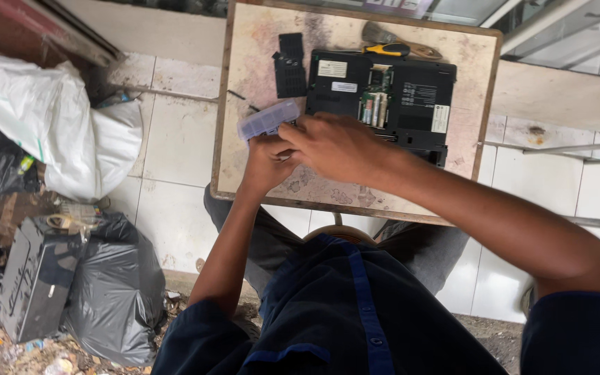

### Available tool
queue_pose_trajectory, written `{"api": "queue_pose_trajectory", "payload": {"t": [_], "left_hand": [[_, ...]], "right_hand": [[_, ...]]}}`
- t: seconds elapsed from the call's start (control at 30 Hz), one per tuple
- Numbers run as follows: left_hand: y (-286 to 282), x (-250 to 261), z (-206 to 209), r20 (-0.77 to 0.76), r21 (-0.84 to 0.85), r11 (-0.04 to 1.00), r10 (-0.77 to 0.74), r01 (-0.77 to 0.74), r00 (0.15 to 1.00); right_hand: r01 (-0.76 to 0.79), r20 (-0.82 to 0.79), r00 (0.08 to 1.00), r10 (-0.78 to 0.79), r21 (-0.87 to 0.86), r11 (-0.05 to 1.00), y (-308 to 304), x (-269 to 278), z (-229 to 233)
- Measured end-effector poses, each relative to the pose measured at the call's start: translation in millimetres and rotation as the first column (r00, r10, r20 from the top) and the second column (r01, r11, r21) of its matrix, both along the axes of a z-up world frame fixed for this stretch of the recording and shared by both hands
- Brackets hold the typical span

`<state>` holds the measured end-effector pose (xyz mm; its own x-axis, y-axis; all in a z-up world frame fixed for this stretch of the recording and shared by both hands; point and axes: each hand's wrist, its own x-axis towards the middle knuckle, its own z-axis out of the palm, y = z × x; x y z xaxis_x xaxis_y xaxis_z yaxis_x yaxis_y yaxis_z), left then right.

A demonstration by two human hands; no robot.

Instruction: The person uses a screwdriver to remove screws from the back of a laptop and places them into a small plastic organizer box. The person continues to unscrew and organize the screws throughout the video.

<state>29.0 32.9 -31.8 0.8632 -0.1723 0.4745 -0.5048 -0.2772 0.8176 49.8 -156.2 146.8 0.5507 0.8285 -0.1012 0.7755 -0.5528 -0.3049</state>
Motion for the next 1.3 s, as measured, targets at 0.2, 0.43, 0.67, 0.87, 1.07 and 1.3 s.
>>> {"api": "queue_pose_trajectory", "payload": {"t": [0.2,0.43,0.67,0.87,1.07,1.3], "left_hand": [[3,-12,1,0.018,0.072,0.996,0.043,-0.045,0.999],[2,-9,6,-0.024,0.034,0.999,0.004,-0.004,1.0],[-11,-11,33,0.015,0.058,0.998,-0.02,0.019,1.0],[5,-8,-17,0.082,0.142,0.988,0.042,-0.053,0.996],[-4,-5,-14,0.068,0.106,0.993,0.052,-0.059,0.996],[10,-7,-39,-0.085,0.176,0.981,-0.072,0.086,0.994]], "right_hand": [[0.135,-0.149,0.982,-0.114,0.142,0.981,-3,-14,-5],[0.137,-0.004,0.99,-0.138,0.122,0.983,-2,-16,-33],[0.233,-0.148,0.964,-0.222,0.062,0.97,-5,-19,-4],[0.047,0.004,0.999,-0.047,-0.004,0.999,-1,-28,-3],[0.083,-0.054,0.995,-0.084,-0.02,0.996,-4,-18,-13],[0.011,-0.028,1.0,-0.012,-0.041,0.999,7,-18,2]]}}
